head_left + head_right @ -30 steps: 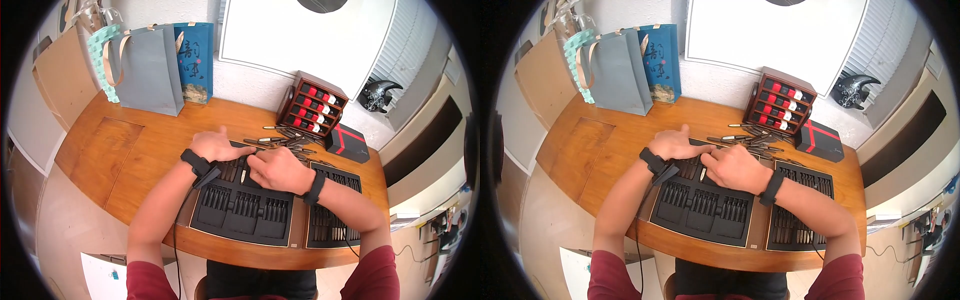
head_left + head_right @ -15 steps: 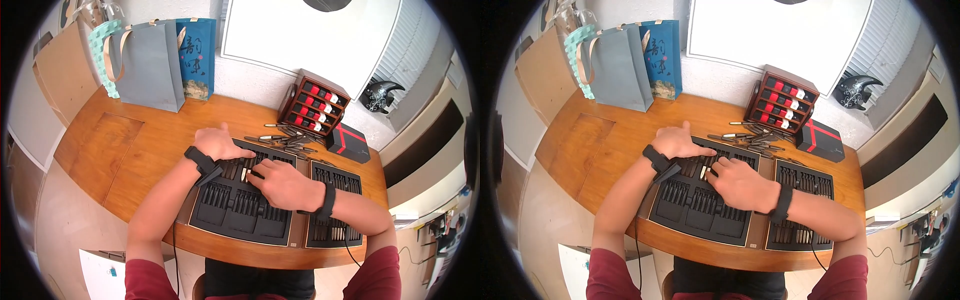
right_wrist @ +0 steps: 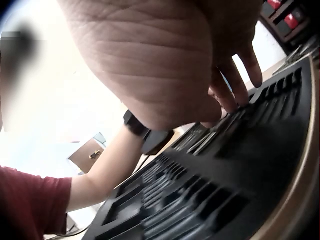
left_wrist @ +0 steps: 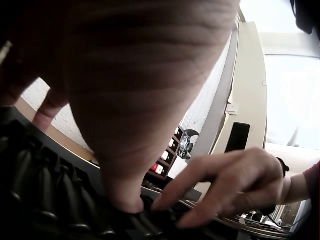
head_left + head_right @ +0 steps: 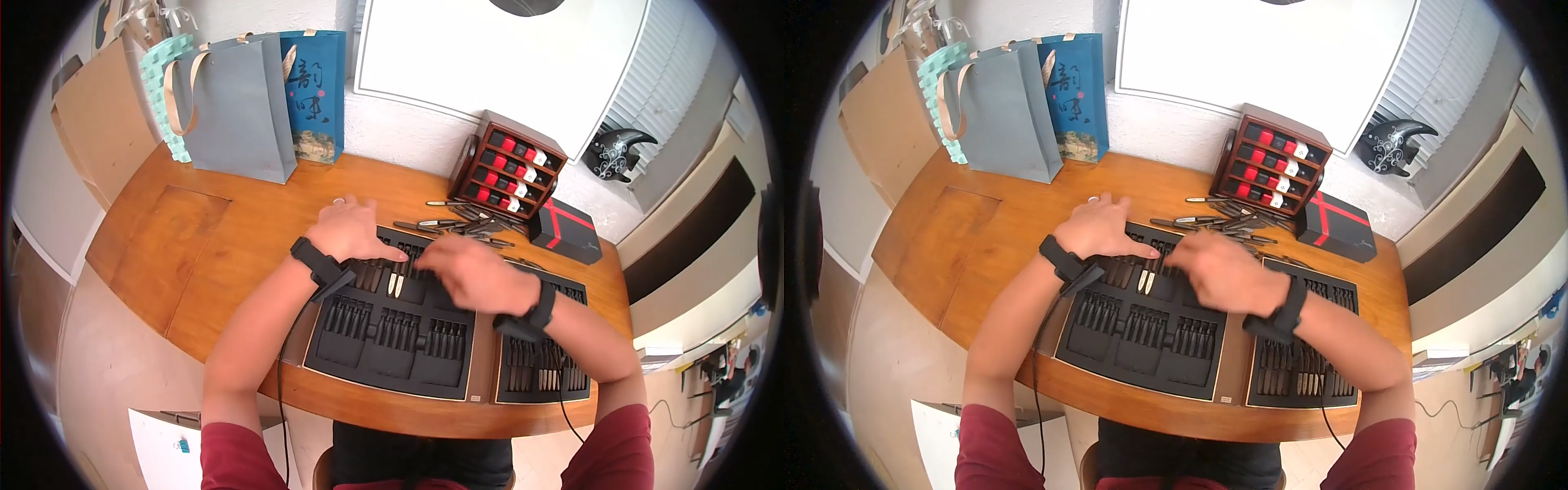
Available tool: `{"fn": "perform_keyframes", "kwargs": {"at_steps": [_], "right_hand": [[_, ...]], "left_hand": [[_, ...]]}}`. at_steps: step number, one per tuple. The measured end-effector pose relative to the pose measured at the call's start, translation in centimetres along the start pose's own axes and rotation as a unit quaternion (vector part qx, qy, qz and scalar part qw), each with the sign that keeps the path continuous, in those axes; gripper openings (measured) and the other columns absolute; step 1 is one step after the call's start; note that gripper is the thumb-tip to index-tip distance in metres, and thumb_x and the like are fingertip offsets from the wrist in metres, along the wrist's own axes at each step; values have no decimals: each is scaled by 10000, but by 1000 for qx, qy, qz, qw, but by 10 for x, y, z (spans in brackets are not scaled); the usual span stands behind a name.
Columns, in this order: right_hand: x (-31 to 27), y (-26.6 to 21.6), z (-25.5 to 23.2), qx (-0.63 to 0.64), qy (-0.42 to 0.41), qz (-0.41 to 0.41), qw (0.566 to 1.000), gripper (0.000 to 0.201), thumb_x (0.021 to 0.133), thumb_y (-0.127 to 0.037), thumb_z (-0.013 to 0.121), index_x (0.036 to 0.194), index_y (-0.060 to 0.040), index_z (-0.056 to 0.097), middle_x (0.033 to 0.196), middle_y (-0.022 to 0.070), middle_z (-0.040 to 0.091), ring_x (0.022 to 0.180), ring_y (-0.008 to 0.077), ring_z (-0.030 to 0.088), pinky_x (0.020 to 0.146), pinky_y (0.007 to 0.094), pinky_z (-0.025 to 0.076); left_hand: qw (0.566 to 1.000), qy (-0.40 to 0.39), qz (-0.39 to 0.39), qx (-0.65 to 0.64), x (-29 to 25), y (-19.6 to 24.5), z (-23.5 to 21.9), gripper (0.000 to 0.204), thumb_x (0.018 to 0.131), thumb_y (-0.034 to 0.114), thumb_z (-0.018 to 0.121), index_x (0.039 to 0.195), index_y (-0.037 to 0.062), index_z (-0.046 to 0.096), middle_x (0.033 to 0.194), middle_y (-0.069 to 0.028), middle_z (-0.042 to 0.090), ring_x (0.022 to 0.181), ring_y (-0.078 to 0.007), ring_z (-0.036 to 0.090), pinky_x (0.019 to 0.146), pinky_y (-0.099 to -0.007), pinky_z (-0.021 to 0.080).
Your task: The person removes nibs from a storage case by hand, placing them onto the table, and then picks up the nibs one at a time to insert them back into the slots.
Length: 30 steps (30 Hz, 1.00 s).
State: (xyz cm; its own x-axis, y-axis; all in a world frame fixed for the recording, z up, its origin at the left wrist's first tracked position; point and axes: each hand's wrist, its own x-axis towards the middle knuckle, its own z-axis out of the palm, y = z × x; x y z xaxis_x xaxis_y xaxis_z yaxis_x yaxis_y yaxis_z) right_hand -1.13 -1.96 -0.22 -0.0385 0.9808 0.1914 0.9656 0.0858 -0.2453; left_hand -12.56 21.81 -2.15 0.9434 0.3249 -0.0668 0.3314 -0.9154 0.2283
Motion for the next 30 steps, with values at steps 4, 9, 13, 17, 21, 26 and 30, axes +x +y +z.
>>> {"fn": "perform_keyframes", "kwargs": {"at_steps": [4, 9, 13, 17, 21, 26, 30], "right_hand": [[17, 60, -4, -20, 105, 74, 991, 265, 854, 3, 680, 1112, 21, 737, 1006, 195, 704, 993, 416, 684, 892, 485, 562], [42, 92, -2, 3, 9, 187, 982, 229, 864, -26, 714, 1083, 29, 747, 1008, 222, 747, 1020, 403, 717, 889, 467, 568], [58, 97, 4, -14, -56, 142, 988, 248, 839, 9, 722, 1084, 52, 726, 977, 236, 737, 949, 415, 717, 833, 471, 580], [60, 89, -3, -84, -48, 115, 989, 225, 830, 18, 704, 1052, 47, 731, 944, 235, 723, 925, 422, 711, 839, 479, 576], [53, 73, -14, -41, 122, 95, 987, 170, 839, 33, 692, 1000, 43, 743, 911, 233, 714, 886, 404, 718, 804, 451, 586], [35, 43, -24, 76, 226, 164, 957, 146, 859, -42, 830, 944, 45, 750, 859, 187, 744, 715, 251, 742, 653, 344, 585], [27, 14, -15, 134, 210, 212, 945, 110, 853, -40, 830, 907, 22, 757, 759, 150, 733, 668, 257, 729, 639, 347, 574]], "left_hand": [[999, -20, 47, 4, 7, 0, 5, 1033, 725, 805, 786, 1312, -37, 672, 1330, -279, 615, 1360, -425, 505, 1132, -495, 442], [997, -23, 68, 9, 10, 0, 7, 1000, 760, 785, 773, 1310, -45, 670, 1319, -269, 626, 1351, -431, 511, 1150, -480, 423], [998, -14, 66, -2, 9, -1, 8, 993, 752, 771, 790, 1302, -48, 671, 1311, -261, 631, 1345, -430, 516, 1142, -476, 429], [998, -19, 63, -3, 9, -1, 7, 989, 749, 768, 795, 1300, -44, 672, 1311, -254, 632, 1344, -428, 518, 1139, -478, 433], [998, -15, 63, -10, 9, -2, 8, 990, 744, 770, 796, 1305, -37, 668, 1311, -247, 633, 1341, -429, 519, 1132, -489, 439], [998, -10, 68, -13, 11, -4, 10, 979, 745, 768, 798, 1319, -14, 666, 1317, -241, 632, 1340, -432, 519, 1126, -502, 444], [998, -16, 68, -9, 12, -6, 11, 974, 756, 789, 775, 1339, 16, 665, 1323, -230, 628, 1344, -434, 515, 1128, -509, 445]]}}
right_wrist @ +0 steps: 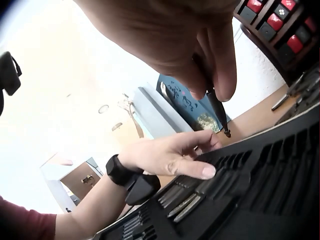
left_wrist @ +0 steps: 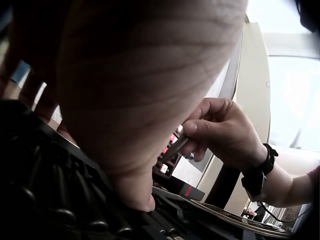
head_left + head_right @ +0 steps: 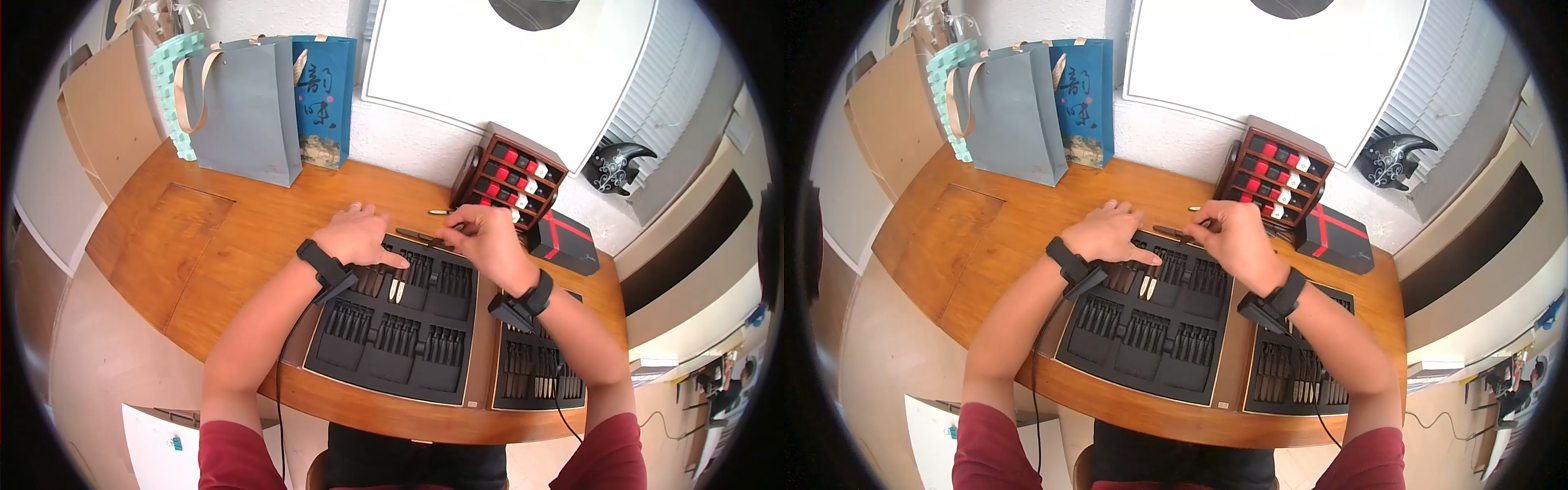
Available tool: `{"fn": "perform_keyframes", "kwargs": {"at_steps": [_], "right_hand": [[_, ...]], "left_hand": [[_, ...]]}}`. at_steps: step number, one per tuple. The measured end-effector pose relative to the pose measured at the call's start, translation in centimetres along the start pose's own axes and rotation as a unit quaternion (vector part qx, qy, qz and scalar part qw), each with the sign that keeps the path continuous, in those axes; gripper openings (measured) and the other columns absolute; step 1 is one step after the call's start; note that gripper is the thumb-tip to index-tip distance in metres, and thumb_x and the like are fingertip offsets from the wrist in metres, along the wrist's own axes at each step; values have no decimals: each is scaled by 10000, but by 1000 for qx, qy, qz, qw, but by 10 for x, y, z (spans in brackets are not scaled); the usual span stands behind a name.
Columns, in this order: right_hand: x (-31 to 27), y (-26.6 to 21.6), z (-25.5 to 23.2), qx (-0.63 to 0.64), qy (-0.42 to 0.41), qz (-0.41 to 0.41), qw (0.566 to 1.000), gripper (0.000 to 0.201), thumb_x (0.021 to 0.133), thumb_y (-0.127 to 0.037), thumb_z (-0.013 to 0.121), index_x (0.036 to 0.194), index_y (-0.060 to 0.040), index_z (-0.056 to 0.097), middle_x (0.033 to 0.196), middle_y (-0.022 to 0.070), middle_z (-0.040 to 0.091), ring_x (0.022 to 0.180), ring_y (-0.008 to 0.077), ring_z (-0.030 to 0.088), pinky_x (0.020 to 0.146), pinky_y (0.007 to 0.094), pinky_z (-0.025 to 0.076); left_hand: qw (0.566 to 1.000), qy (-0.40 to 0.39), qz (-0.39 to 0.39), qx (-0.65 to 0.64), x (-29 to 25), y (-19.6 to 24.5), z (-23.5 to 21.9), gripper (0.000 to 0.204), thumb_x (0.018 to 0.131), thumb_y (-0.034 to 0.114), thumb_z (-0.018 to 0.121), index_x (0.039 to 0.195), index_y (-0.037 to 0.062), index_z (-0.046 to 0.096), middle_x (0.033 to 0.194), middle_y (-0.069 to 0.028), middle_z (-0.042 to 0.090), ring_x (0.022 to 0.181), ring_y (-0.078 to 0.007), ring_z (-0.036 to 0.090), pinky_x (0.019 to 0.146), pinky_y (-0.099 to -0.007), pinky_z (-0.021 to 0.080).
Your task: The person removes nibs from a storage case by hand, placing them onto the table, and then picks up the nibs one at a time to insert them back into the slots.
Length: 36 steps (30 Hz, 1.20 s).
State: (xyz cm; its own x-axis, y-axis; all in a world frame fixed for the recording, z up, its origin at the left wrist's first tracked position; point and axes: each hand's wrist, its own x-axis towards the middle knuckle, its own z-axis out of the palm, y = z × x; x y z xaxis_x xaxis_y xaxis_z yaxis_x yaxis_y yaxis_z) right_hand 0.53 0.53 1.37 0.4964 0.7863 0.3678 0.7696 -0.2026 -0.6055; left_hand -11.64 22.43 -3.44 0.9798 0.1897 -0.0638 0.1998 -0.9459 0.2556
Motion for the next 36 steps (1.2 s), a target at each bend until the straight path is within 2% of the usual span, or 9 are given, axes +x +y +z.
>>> {"fn": "perform_keyframes", "kwargs": {"at_steps": [3, 4, 8, 13, 18, 25, 28, 30, 36], "right_hand": [[-7, 5, 15, -30, 29, -75, 996, 115, 850, -53, 827, 910, 18, 760, 728, 158, 717, 637, 285, 714, 636, 367, 568], [-9, 2, 17, -36, 27, -83, 996, 112, 844, -65, 826, 887, 12, 756, 734, 176, 713, 635, 344, 704, 637, 402, 564], [-17, 2, 22, -110, 9, -105, 988, 149, 866, -88, 842, 871, 20, 740, 737, 174, 723, 615, 293, 720, 606, 360, 569], [-29, -7, 31, -173, -60, -40, 982, 157, 915, -118, 744, 894, 22, 675, 763, 270, 697, 758, 450, 718, 712, 526, 587], [-26, -6, 41, -160, -73, -8, 984, 128, 917, -87, 703, 930, 39, 692, 807, 284, 712, 810, 476, 719, 767, 535, 594], [-32, -20, 41, -176, -124, 18, 976, 151, 897, -86, 729, 1025, -6, 722, 811, 213, 744, 815, 421, 734, 797, 492, 591], [-36, -31, 27, -166, -132, -79, 974, 187, 872, -90, 756, 1045, -27, 719, 874, 180, 743, 815, 394, 731, 757, 484, 594], [-39, -37, 20, -171, -166, -224, 945, 195, 857, -87, 772, 1039, -46, 714, 970, 133, 703, 847, 341, 723, 711, 445, 598], [-34, -27, 26, -247, -185, -370, 876, 156, 833, -100, 733, 982, -71, 694, 929, 68, 614, 872, 245, 687, 685, 363, 594]], "left_hand": [[1000, -3, -5, 9, -1, 1, 0, 986, 760, 809, 755, 1348, 24, 660, 1328, -228, 622, 1346, -436, 511, 1128, -509, 445], [1000, -6, -7, 16, -1, 1, -1, 993, 762, 819, 744, 1351, 25, 658, 1331, -229, 619, 1347, -436, 510, 1128, -509, 445], [1000, -7, -11, 18, -3, 2, -3, 1002, 766, 826, 735, 1368, 30, 650, 1339, -232, 614, 1348, -438, 509, 1131, -509, 444], [1000, -13, -14, 9, -3, 2, -3, 1032, 768, 832, 728, 1400, 23, 633, 1356, -240, 606, 1370, -433, 495, 1144, -507, 433], [999, -18, -36, 11, -2, 6, -1, 1060, 786, 877, 649, 1410, 21, 628, 1417, -254, 580, 1415, -430, 468, 1161, -506, 418], [997, -41, -65, 31, -6, 18, -8, 1050, 804, 860, 620, 1452, 34, 598, 1477, -262, 538, 1450, -444, 437, 1177, -535, 398], [996, -43, -67, 33, -5, 17, -8, 1051, 800, 842, 633, 1480, 43, 571, 1499, -256, 521, 1465, -446, 420, 1185, -529, 390], [996, -43, -73, 35, -3, 16, -6, 1052, 797, 838, 640, 1486, 47, 566, 1504, -252, 519, 1474, -442, 412, 1189, -527, 385], [995, -48, -81, 32, -5, 19, -8, 1033, 802, 820, 655, 1487, 52, 566, 1512, -250, 513, 1483, -434, 401, 1192, -523, 380]]}}
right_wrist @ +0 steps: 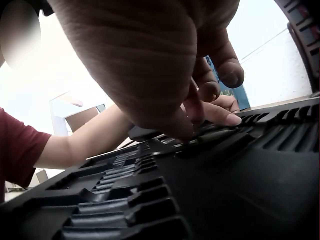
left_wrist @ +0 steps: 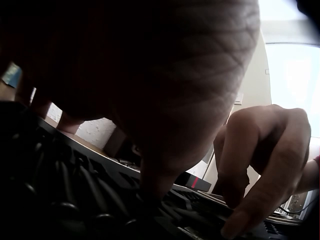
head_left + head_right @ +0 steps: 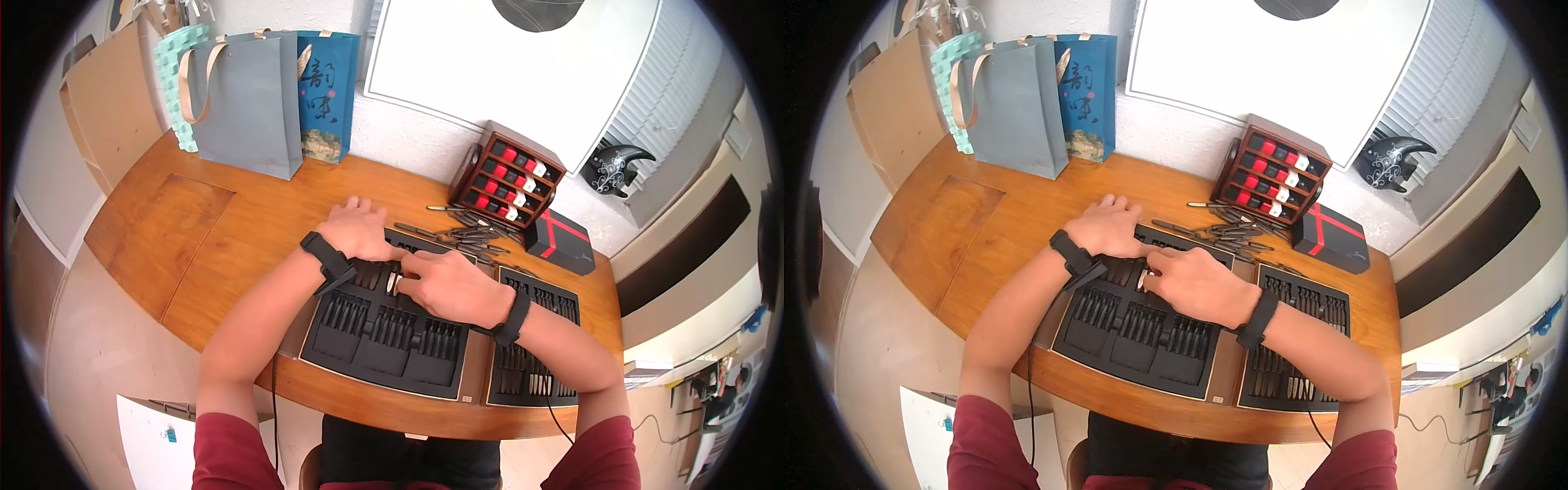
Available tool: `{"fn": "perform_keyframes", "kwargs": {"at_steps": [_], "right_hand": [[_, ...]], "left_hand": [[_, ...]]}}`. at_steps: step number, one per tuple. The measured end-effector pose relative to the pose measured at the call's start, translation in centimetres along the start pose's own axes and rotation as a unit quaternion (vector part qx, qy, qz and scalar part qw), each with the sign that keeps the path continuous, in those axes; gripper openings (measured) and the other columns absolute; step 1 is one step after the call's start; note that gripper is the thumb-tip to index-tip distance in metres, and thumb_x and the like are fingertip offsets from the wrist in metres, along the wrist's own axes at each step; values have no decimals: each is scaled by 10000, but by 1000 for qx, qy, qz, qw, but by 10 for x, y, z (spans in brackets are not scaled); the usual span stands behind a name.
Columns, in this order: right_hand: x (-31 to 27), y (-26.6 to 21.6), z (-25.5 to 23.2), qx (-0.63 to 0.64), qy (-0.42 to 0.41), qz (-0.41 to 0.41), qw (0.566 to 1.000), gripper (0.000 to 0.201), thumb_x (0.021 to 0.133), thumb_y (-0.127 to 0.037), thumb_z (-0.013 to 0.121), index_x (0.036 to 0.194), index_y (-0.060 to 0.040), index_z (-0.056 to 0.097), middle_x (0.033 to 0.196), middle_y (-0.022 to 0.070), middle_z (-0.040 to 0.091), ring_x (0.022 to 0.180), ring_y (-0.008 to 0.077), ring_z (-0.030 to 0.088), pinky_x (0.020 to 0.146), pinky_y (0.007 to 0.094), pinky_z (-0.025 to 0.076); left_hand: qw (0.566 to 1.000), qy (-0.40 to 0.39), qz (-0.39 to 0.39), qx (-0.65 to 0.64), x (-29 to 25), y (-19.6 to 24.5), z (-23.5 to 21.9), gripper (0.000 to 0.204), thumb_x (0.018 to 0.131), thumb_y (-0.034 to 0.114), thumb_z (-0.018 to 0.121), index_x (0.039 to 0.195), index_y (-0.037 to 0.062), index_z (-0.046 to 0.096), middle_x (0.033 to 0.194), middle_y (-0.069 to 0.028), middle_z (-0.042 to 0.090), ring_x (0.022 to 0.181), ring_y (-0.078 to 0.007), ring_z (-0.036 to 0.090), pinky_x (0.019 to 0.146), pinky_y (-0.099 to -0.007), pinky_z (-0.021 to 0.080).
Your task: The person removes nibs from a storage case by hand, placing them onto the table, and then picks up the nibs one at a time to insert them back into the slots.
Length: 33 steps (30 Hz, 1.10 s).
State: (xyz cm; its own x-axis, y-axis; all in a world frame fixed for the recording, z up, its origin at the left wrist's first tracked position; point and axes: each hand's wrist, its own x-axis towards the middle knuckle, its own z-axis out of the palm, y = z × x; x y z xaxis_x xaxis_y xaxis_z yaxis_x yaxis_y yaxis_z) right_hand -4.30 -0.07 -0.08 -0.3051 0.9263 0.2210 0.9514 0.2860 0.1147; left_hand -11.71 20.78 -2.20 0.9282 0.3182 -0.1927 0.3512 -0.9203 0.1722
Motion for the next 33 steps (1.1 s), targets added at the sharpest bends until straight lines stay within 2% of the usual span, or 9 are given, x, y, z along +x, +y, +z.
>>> {"fn": "perform_keyframes", "kwargs": {"at_steps": [7, 10, 13, 17, 19, 20, 27, 31, 33], "right_hand": [[-5, -3, -7, -61, -58, -57, 995, 94, 840, -120, 657, 898, -61, 701, 894, 78, 641, 940, 225, 693, 680, 346, 598], [-8, 0, -1, -105, -41, -74, 991, 101, 805, -87, 709, 867, -69, 632, 821, 64, 579, 833, 225, 656, 656, 348, 576], [-13, 5, 3, -69, 30, -29, 997, 118, 791, -62, 709, 849, -61, 606, 762, 66, 579, 742, 247, 656, 615, 373, 563], [-15, 7, 3, 52, 139, 136, 980, 119, 787, -60, 692, 866, -17, 615, 685, 124, 627, 615, 287, 686, 584, 411, 560], [-17, 8, 3, 233, 140, 318, 908, 118, 815, -69, 700, 861, 12, 625, 660, 160, 681, 603, 304, 717, 610, 385, 582], [-17, 9, 2, 237, 139, 344, 898, 139, 829, -80, 711, 845, 43, 651, 661, 186, 704, 605, 317, 735, 629, 368, 593], [-24, 16, -22, 178, 62, 395, 899, 166, 863, -78, 671, 923, 46, 765, 679, 210, 699, 621, 334, 720, 658, 414, 583], [-29, 20, -14, 214, 97, 368, 899, 211, 883, -71, 639, 996, 43, 776, 685, 225, 689, 609, 340, 706, 655, 420, 575], [-28, 21, -15, 264, 76, 380, 883, 208, 910, -63, 650, 1033, 50, 774, 719, 205, 723, 635, 273, 735, 643, 388, 579]], "left_hand": [[1000, -1, 3, -3, -3, 1, -3, 1061, 790, 859, 650, 1446, 28, 591, 1492, -239, 531, 1473, -422, 415, 1172, -513, 395], [1000, 3, 11, -14, -2, -3, -2, 1092, 775, 887, 643, 1444, 25, 591, 1488, -235, 535, 1469, -417, 420, 1170, -514, 399], [1000, 10, 16, -12, 2, -6, 2, 1104, 772, 895, 635, 1449, 25, 588, 1489, -229, 535, 1477, -409, 414, 1172, -511, 399], [1000, -1, 15, -16, 1, -6, -1, 1115, 775, 899, 626, 1461, 21, 578, 1499, -223, 530, 1490, -404, 401, 1180, -509, 395], [1000, -9, 13, -20, 1, -6, -2, 1123, 776, 897, 626, 1474, 19, 568, 1510, -220, 521, 1503, -402, 389, 1187, -510, 389], [1000, -9, 13, -20, 1, -5, -2, 1123, 776, 897, 626, 1474, 19, 568, 1510, -220, 521, 1503, -402, 389, 1187, -510, 389], [999, -7, 16, -30, 3, -7, 0, 1129, 762, 892, 643, 1476, 20, 567, 1517, -218, 517, 1504, -401, 388, 1186, -527, 384], [999, -16, 19, -35, 7, -8, -1, 1150, 742, 906, 645, 1469, 18, 570, 1519, -224, 515, 1503, -406, 390, 1184, -542, 384], [999, -17, 20, -35, 9, -10, 0, 1159, 732, 909, 649, 1465, 15, 572, 1519, -227, 515, 1501, -408, 392, 1180, -547, 388]]}}
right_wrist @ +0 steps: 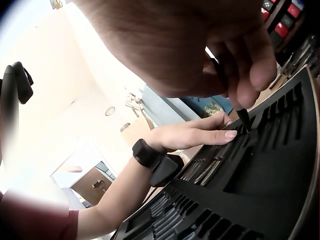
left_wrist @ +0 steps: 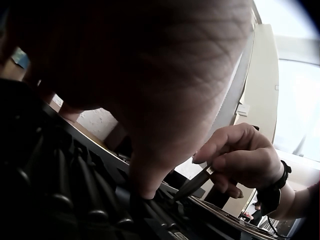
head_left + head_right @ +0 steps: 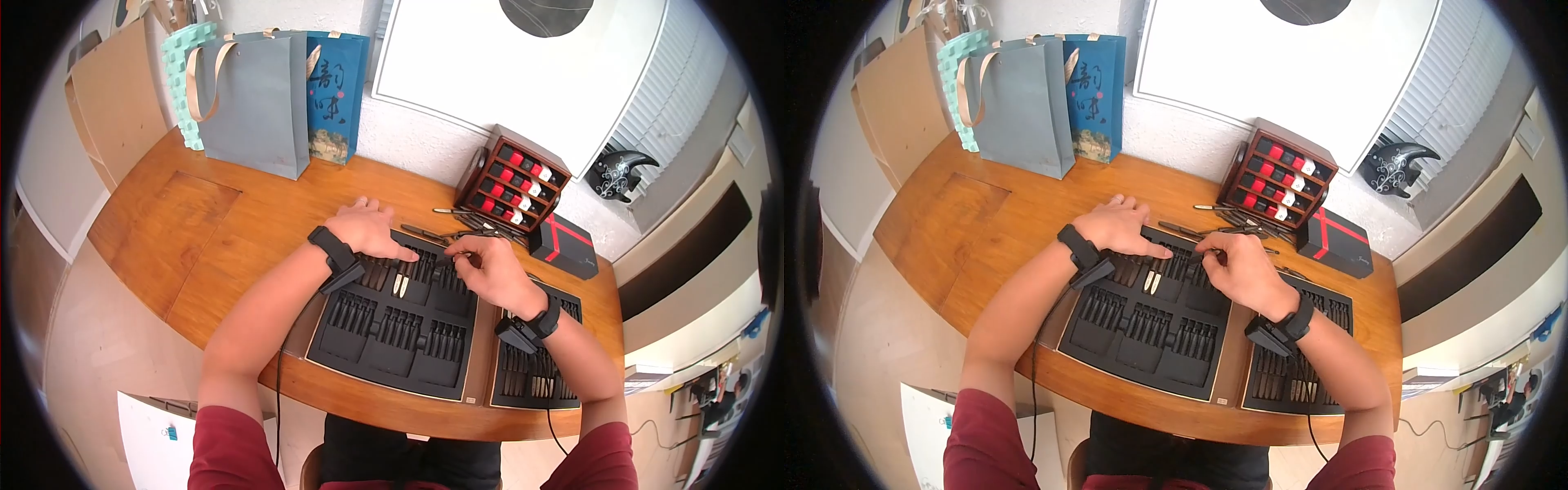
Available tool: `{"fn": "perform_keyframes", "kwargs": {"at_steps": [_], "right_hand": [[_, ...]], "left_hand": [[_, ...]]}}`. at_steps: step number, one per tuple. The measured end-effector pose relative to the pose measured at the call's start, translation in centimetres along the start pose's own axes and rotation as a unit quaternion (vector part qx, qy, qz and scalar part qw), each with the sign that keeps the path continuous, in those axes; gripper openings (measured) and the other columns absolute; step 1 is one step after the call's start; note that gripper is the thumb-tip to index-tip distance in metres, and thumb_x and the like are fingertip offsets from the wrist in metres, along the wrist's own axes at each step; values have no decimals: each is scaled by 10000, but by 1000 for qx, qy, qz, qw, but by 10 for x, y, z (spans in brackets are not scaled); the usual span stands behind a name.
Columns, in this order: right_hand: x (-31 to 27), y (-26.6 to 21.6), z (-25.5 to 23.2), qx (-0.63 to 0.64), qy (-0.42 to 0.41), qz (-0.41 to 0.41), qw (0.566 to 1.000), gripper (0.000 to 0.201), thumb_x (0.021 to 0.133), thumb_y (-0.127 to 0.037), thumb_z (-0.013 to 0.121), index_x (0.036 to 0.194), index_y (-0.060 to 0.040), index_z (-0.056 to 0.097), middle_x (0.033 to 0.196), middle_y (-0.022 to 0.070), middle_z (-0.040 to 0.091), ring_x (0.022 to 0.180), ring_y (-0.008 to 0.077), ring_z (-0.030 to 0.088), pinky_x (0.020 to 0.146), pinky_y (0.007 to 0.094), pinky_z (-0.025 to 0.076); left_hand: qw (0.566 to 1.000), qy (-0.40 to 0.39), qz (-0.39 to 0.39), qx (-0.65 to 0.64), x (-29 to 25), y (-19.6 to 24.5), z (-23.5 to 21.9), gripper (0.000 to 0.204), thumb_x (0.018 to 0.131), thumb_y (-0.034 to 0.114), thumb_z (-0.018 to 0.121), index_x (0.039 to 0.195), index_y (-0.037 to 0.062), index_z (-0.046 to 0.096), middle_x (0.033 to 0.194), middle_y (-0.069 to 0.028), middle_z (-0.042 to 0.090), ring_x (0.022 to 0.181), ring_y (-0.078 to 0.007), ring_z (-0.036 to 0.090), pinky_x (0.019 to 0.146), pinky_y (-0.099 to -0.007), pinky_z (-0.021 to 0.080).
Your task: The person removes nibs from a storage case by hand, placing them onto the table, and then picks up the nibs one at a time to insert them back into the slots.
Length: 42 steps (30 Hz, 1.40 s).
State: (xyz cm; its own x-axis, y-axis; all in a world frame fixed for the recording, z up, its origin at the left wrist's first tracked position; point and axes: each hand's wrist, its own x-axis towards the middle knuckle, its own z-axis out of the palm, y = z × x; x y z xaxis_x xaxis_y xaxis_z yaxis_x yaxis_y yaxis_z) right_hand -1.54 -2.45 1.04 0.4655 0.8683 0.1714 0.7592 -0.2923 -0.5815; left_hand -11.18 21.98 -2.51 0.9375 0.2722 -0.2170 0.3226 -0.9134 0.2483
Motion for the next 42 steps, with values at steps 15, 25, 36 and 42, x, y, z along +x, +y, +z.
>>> {"fn": "perform_keyframes", "kwargs": {"at_steps": [15, 25, 36, 42], "right_hand": [[-10, -15, 26, -116, 21, -108, 987, 199, 974, -159, 699, 1042, 19, 758, 866, 229, 740, 762, 384, 737, 706, 444, 595], [-17, -36, 70, -254, -24, -121, 959, 227, 987, -200, 691, 933, 21, 695, 831, 201, 689, 768, 397, 720, 679, 477, 589], [-53, -49, 64, -201, -59, -148, 966, 354, 978, -220, 694, 1107, 107, 653, 1085, 210, 558, 1004, 354, 585, 890, 440, 536], [-42, -38, 53, -160, -66, -179, 969, 293, 980, -217, 703, 1102, 50, 708, 1103, 171, 567, 1034, 341, 548, 975, 449, 480]], "left_hand": [[1000, -19, 23, -2, 8, -6, -3, 1141, 737, 898, 650, 1421, -14, 600, 1477, -242, 540, 1463, -401, 431, 1153, -505, 435], [998, -53, 27, 23, 22, -2, -7, 1209, 695, 927, 645, 1358, -83, 664, 1450, -311, 565, 1407, -433, 486, 1152, -480, 434], [998, -48, 23, 13, 11, 5, -12, 1289, 650, 917, 703, 1378, -141, 600, 1460, -315, 556, 1437, -422, 472, 1150, -465, 448], [999, -39, 8, -12, 8, 5, -15, 1285, 633, 887, 757, 1367, -152, 572, 1436, -317, 571, 1405, -431, 508, 1130, -465, 471]]}}
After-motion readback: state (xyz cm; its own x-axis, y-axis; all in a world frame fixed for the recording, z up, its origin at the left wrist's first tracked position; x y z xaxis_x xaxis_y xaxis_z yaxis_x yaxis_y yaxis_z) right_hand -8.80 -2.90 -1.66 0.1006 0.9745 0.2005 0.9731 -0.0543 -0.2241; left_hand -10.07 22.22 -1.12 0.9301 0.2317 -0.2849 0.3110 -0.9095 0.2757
